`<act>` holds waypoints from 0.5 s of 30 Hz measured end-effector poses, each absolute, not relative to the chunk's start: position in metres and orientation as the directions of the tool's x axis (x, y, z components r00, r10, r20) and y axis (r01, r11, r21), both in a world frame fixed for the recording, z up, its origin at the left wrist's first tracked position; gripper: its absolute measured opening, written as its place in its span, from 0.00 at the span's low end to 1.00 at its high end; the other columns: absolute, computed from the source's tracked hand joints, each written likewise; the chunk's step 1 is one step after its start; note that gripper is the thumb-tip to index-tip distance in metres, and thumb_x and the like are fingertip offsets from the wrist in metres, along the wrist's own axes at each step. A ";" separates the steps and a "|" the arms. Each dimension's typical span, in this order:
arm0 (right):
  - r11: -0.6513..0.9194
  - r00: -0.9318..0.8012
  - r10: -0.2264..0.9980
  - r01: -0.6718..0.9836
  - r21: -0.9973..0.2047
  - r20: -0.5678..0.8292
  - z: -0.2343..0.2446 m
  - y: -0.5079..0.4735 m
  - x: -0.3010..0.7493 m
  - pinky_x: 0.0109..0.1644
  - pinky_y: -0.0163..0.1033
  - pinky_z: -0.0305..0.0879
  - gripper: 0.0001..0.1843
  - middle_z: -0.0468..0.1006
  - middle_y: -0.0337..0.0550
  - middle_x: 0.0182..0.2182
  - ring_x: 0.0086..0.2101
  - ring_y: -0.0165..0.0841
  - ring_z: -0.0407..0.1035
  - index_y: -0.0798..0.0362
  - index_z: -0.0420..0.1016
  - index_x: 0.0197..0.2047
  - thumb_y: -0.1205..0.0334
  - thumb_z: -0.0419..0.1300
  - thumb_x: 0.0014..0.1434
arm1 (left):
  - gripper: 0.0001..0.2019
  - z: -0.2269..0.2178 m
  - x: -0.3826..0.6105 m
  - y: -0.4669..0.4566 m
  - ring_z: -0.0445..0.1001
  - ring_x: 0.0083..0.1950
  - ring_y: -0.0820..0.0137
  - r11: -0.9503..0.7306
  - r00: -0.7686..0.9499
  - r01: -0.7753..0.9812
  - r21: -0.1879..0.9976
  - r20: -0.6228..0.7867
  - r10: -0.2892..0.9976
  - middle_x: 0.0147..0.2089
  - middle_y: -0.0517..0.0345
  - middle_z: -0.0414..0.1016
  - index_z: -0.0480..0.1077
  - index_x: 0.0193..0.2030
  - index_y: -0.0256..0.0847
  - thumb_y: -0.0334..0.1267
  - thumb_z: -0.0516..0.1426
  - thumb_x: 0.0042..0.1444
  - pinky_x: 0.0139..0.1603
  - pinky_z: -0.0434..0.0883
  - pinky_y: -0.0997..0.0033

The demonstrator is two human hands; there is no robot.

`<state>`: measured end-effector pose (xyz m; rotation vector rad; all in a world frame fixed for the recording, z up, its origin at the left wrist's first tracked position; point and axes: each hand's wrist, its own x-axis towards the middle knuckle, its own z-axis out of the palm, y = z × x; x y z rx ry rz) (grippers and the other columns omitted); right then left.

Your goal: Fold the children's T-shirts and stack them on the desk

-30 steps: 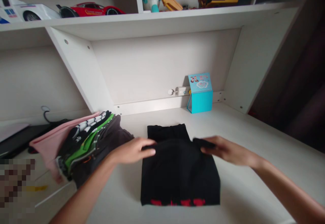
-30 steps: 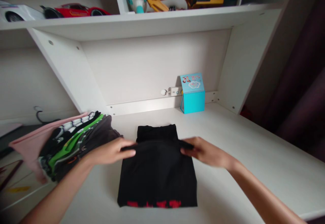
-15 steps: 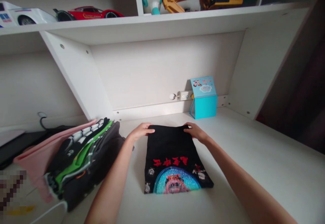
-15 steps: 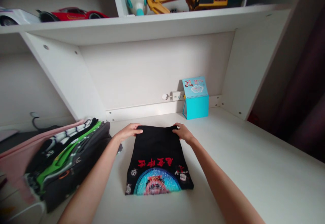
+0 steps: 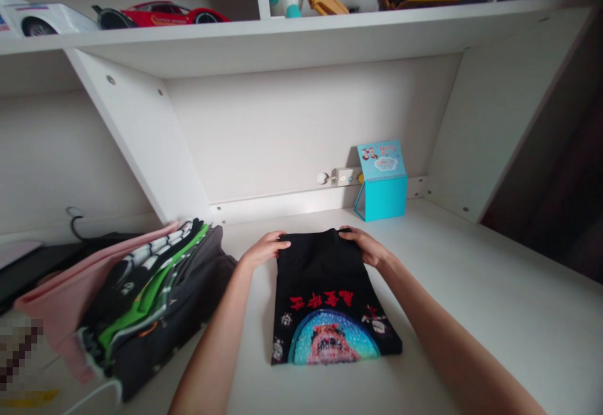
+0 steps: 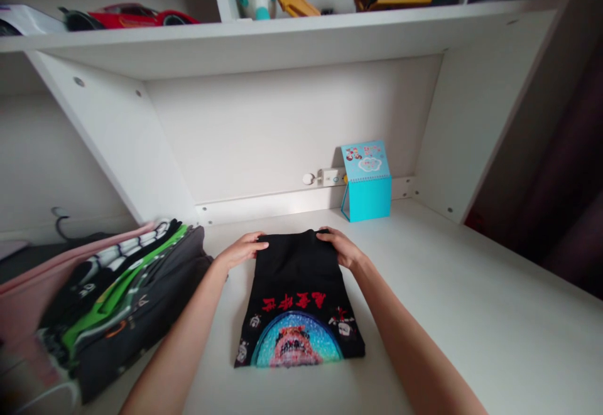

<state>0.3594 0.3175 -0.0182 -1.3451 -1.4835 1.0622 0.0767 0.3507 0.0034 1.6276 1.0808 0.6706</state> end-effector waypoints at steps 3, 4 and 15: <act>0.078 0.071 0.990 0.463 -0.883 0.124 -0.028 0.323 0.359 0.43 0.42 0.65 0.16 0.74 0.46 0.37 0.39 0.37 0.69 0.54 0.65 0.45 0.65 0.55 0.50 | 0.15 -0.009 0.076 0.357 0.73 0.35 0.68 -0.141 0.294 0.562 0.815 -0.037 0.955 0.36 0.53 0.74 0.69 0.41 0.37 0.41 0.59 0.46 0.34 0.67 0.72; 0.081 0.102 0.982 0.526 -0.847 0.158 -0.031 0.325 0.360 0.47 0.43 0.62 0.18 0.73 0.48 0.40 0.43 0.38 0.67 0.55 0.65 0.46 0.67 0.55 0.49 | 0.14 -0.013 0.076 0.360 0.73 0.36 0.67 -0.152 0.255 0.616 0.773 -0.013 0.967 0.35 0.53 0.74 0.70 0.40 0.36 0.39 0.60 0.45 0.35 0.67 0.71; 0.157 0.013 0.963 0.786 -0.598 0.269 -0.002 0.316 0.378 0.34 0.34 0.61 0.05 0.72 0.37 0.22 0.27 0.32 0.68 0.54 0.72 0.27 0.67 0.61 0.42 | 0.05 0.013 0.088 0.352 0.72 0.35 0.65 -0.318 0.332 0.731 0.603 0.093 0.939 0.29 0.58 0.73 0.72 0.29 0.38 0.33 0.59 0.41 0.38 0.67 0.70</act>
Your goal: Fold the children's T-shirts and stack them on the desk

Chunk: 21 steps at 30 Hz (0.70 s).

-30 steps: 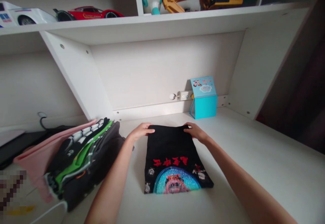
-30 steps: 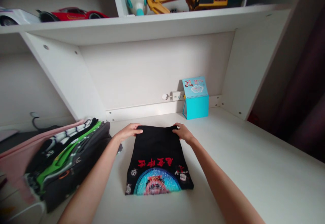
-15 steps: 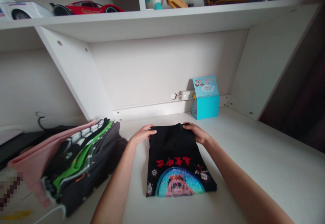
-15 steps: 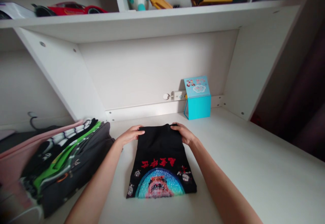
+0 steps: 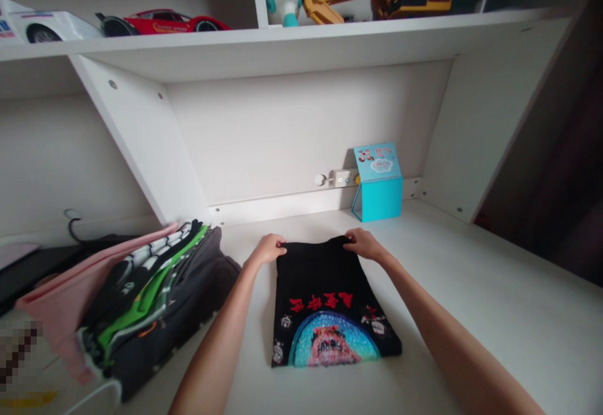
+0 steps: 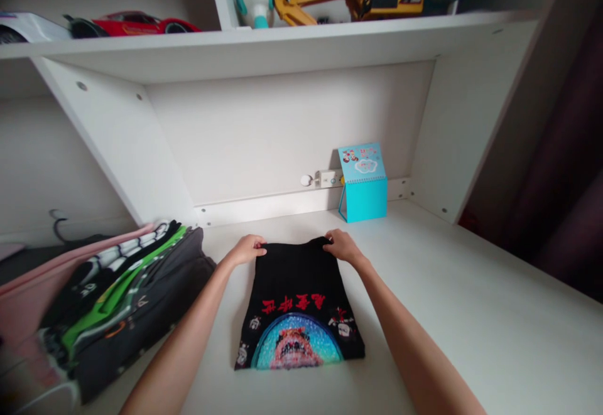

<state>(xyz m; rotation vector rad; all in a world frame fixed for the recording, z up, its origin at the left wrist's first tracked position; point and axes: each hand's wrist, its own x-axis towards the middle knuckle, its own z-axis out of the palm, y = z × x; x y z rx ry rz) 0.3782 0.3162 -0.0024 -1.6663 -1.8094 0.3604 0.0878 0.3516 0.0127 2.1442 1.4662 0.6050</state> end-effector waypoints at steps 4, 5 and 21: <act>0.278 0.086 0.861 0.745 -0.606 0.501 0.053 0.297 0.381 0.37 0.35 0.63 0.12 0.72 0.43 0.37 0.33 0.31 0.67 0.53 0.68 0.42 0.62 0.54 0.53 | 0.10 0.071 0.093 0.324 0.70 0.44 0.68 -0.525 0.252 0.535 0.663 0.467 0.847 0.43 0.55 0.72 0.69 0.40 0.39 0.36 0.53 0.51 0.43 0.67 0.72; 0.346 0.102 0.809 0.713 -0.610 0.579 0.068 0.288 0.383 0.36 0.35 0.64 0.13 0.71 0.44 0.39 0.35 0.31 0.67 0.52 0.66 0.43 0.60 0.53 0.54 | 0.10 0.086 0.093 0.314 0.70 0.43 0.69 -0.584 0.223 0.468 0.664 0.550 0.805 0.43 0.55 0.71 0.67 0.41 0.39 0.37 0.53 0.52 0.43 0.67 0.73; 0.407 -0.404 0.907 0.778 -0.478 0.115 0.059 0.258 0.397 0.53 0.43 0.60 0.20 0.71 0.45 0.51 0.49 0.38 0.65 0.50 0.68 0.53 0.57 0.47 0.60 | 0.20 0.099 0.075 0.278 0.71 0.50 0.65 -0.455 0.604 0.649 0.610 -0.049 0.795 0.49 0.51 0.74 0.70 0.48 0.38 0.47 0.55 0.52 0.51 0.64 0.71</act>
